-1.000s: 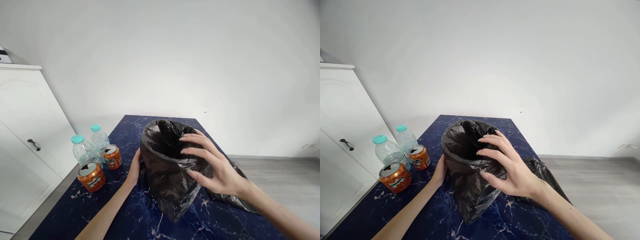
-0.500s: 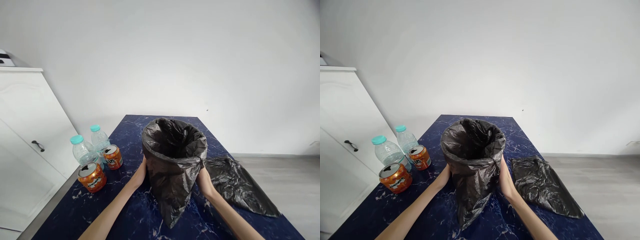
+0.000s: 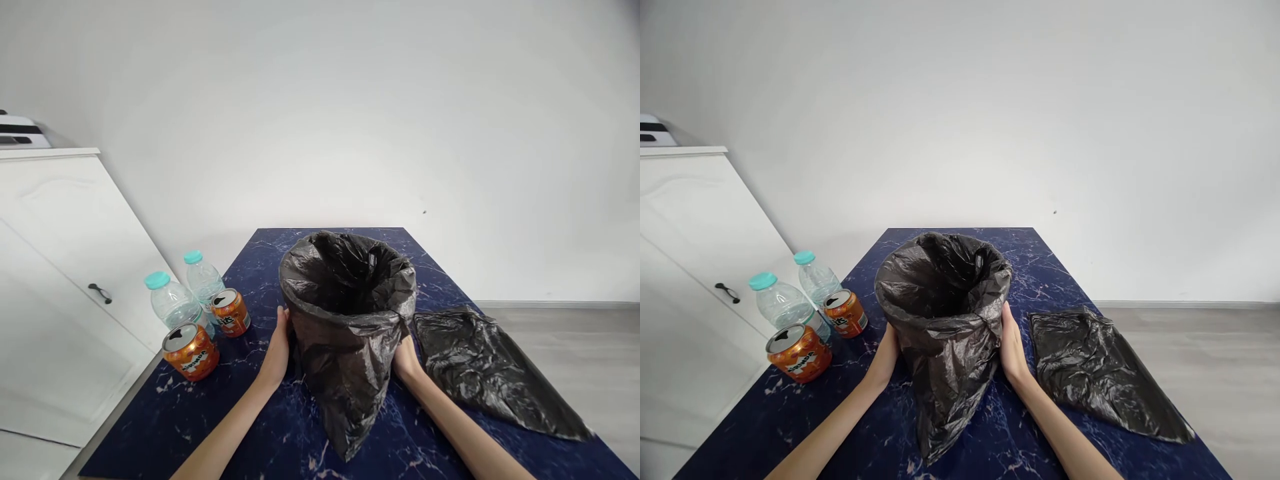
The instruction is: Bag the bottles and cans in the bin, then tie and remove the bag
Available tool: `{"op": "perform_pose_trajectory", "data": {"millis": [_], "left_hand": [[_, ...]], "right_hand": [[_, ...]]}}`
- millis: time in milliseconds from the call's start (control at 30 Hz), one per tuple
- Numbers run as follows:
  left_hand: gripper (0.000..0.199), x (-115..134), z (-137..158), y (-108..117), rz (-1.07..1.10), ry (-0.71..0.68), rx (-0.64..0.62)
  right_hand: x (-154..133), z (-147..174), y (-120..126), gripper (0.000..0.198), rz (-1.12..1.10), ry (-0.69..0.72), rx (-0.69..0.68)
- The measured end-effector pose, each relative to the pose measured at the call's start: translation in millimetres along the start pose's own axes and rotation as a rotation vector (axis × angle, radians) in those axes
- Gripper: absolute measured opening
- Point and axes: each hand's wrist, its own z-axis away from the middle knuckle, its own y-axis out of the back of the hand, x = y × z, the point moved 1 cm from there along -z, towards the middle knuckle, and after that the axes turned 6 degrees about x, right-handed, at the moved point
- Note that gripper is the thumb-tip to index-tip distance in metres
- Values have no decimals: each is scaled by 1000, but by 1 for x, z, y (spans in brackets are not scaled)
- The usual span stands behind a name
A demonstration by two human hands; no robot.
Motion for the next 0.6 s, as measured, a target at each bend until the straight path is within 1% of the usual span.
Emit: {"op": "perform_pose_trajectory", "data": {"millis": [100,167,200,233,300,333,367,400,433,467,533,600], "left_hand": [[66,5,33,10,-70,-14,96],[58,21,58,21,-198,-64,166],[53,33,69,27,-281,-117,189],[49,48,78,33,-379,-206,219],[35,83,87,47,-624,-472,338],[29,101,86,56,-712,-614,432],[27,117,82,65,-783,-727,534],[26,131,75,76,-841,-802,624],[28,142,65,87,-885,-845,728],[34,149,54,100,-929,-859,792],[51,155,31,124,-1030,-816,835],[70,152,11,146,-1123,-656,827]], "right_hand": [[-3,0,-1,72,-4,-27,1],[-5,1,-2,70,-14,-36,-3],[-5,1,-3,70,-20,-42,1],[-5,2,-3,70,-26,-50,7],[-4,3,-4,70,-39,-67,22],[-3,3,-4,71,-45,-77,30],[-1,3,-4,72,-49,-86,38],[0,3,-4,73,-53,-94,44],[1,3,-4,75,-57,-99,48],[2,3,-4,76,-61,-101,50],[4,3,-2,76,-68,-95,54],[4,2,-1,75,-75,-81,61]]}}
